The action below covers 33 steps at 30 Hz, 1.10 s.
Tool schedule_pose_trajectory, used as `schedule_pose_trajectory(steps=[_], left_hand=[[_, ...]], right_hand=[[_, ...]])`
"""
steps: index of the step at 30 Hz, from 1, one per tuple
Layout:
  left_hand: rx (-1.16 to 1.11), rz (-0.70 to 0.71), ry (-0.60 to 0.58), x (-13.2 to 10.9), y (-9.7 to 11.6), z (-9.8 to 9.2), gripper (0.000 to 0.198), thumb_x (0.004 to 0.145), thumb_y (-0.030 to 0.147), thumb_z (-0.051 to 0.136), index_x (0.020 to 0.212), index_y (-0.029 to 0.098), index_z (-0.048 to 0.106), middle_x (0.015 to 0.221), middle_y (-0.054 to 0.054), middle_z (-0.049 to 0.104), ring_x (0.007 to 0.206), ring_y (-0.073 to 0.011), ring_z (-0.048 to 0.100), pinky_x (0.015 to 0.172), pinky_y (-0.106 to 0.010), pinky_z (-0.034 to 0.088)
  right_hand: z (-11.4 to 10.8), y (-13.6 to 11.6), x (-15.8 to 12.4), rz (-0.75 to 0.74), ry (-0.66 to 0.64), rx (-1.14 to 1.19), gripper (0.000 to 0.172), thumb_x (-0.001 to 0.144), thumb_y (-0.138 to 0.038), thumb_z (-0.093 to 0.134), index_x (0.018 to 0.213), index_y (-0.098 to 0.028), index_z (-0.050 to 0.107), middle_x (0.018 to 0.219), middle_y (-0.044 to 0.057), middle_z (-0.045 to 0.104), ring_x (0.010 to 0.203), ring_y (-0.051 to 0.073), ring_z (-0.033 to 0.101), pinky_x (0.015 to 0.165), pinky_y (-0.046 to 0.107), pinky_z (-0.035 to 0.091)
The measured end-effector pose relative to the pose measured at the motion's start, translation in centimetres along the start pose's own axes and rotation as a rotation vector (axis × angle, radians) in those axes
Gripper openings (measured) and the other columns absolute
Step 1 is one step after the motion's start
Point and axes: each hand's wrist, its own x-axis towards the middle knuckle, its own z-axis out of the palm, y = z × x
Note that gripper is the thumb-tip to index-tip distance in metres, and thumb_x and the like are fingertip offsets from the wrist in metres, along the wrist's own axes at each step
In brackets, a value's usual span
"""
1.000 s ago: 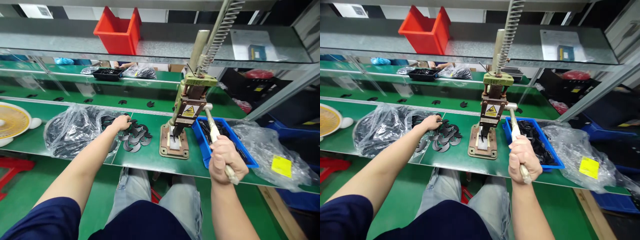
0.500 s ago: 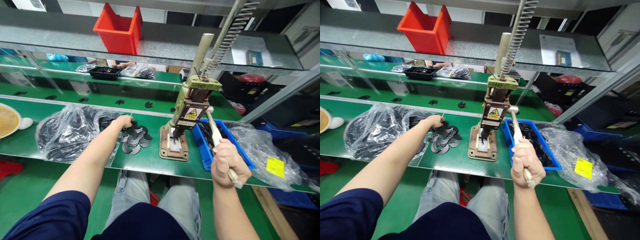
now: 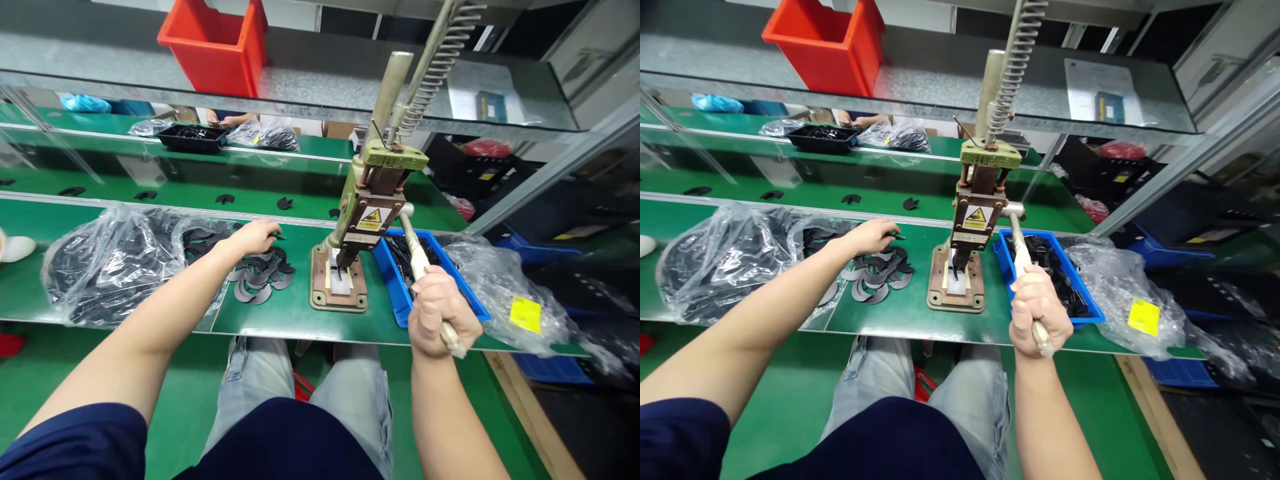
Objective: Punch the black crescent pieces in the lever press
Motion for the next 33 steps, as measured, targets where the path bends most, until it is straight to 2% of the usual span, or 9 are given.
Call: schedule_pose_trajectory(steps=[3, 6, 10, 14, 17, 21, 25, 29, 33], left_hand=[[-0.047, 0.136, -0.013, -1.0, 4.4, 0.2, 0.028, 0.093, 0.025, 0.06, 0.118, 0.019, 0.07, 0.113, -0.011, 0.073, 0.106, -0.0278, 0.07, 0.091, -0.035, 0.053], [-0.119, 0.208, -0.07, -2.2, 8.9, 1.7, 0.017, 0.091, 0.024, 0.064, 0.107, 0.019, 0.068, 0.104, -0.01, 0.074, 0.098, -0.0269, 0.07, 0.084, -0.034, 0.051], [-0.305, 0.106, -0.085, -3.5, 12.7, 4.6, 0.006, 0.094, 0.026, 0.063, 0.094, 0.02, 0.065, 0.09, -0.007, 0.073, 0.086, -0.0242, 0.07, 0.075, -0.032, 0.048], [-0.572, -0.166, -0.032, -3.9, 13.3, 5.9, 0.019, 0.098, 0.036, 0.062, 0.087, 0.021, 0.059, 0.079, -0.003, 0.071, 0.073, -0.0198, 0.068, 0.063, -0.028, 0.043], [-0.846, -0.312, -0.085, -3.3, 13.3, 5.7, 0.026, 0.101, 0.043, 0.06, 0.087, 0.022, 0.055, 0.068, 0.001, 0.069, 0.059, -0.0154, 0.065, 0.057, -0.024, 0.043], [-1.022, -0.347, -0.115, -1.4, 14.4, 5.7, 0.029, 0.1, 0.043, 0.065, 0.085, 0.021, 0.055, 0.062, 0.002, 0.068, 0.05, -0.0117, 0.062, 0.052, -0.021, 0.043], [-1.076, -0.352, -0.121, 0.4, 15.3, 6.9, 0.027, 0.099, 0.041, 0.07, 0.088, 0.018, 0.06, 0.06, 0.001, 0.068, 0.047, -0.0109, 0.061, 0.049, -0.019, 0.044], [-1.065, -0.346, -0.119, 1.1, 15.3, 7.7, 0.025, 0.098, 0.039, 0.072, 0.091, 0.017, 0.063, 0.059, 0.001, 0.068, 0.049, -0.0117, 0.064, 0.048, -0.019, 0.046], [-1.113, -0.383, -0.163, 1.2, 15.2, 7.4, 0.025, 0.098, 0.038, 0.073, 0.091, 0.017, 0.061, 0.057, 0.001, 0.068, 0.048, -0.0116, 0.065, 0.049, -0.018, 0.048]], right_hand=[[-0.1, 0.0, -0.1, 0.011, -0.007, 0.002, 0.032, 0.084, -0.023, 0.066, 0.057, -0.021, 0.049, 0.058, -0.003, 0.055, 0.067, 0.019, 0.065, 0.097, 0.058, 0.055], [-0.3, -0.1, -0.1, 0.018, -0.021, -0.007, 0.032, 0.084, -0.023, 0.066, 0.057, -0.022, 0.05, 0.058, -0.002, 0.055, 0.066, 0.019, 0.064, 0.098, 0.059, 0.055], [-0.3, -0.2, 0.0, 0.027, -0.038, -0.017, 0.034, 0.086, -0.025, 0.066, 0.057, -0.021, 0.048, 0.059, -0.002, 0.056, 0.067, 0.019, 0.064, 0.1, 0.06, 0.054], [-0.2, -0.2, 0.0, 0.014, -0.034, -0.005, 0.033, 0.086, -0.027, 0.066, 0.058, -0.022, 0.049, 0.058, -0.002, 0.054, 0.067, 0.019, 0.064, 0.098, 0.059, 0.054], [0.0, -0.1, 0.0, 0.014, -0.018, 0.001, 0.034, 0.086, -0.028, 0.066, 0.057, -0.022, 0.048, 0.059, -0.002, 0.054, 0.068, 0.019, 0.064, 0.097, 0.058, 0.054], [0.0, -0.2, 0.0, 0.026, -0.011, 0.001, 0.033, 0.085, -0.026, 0.066, 0.058, -0.022, 0.048, 0.059, -0.003, 0.055, 0.069, 0.019, 0.065, 0.098, 0.058, 0.054], [-0.2, -0.3, 0.0, 0.014, -0.035, 0.009, 0.033, 0.086, -0.026, 0.066, 0.058, -0.021, 0.049, 0.059, -0.003, 0.054, 0.07, 0.019, 0.065, 0.099, 0.058, 0.054], [-0.2, -0.3, 0.0, 0.016, -0.041, 0.005, 0.032, 0.087, -0.027, 0.066, 0.059, -0.021, 0.05, 0.06, -0.003, 0.055, 0.07, 0.018, 0.064, 0.099, 0.057, 0.054], [-0.1, -0.4, -0.1, 0.019, -0.02, -0.002, 0.032, 0.086, -0.026, 0.066, 0.059, -0.021, 0.049, 0.06, -0.003, 0.054, 0.07, 0.018, 0.065, 0.099, 0.057, 0.054]])
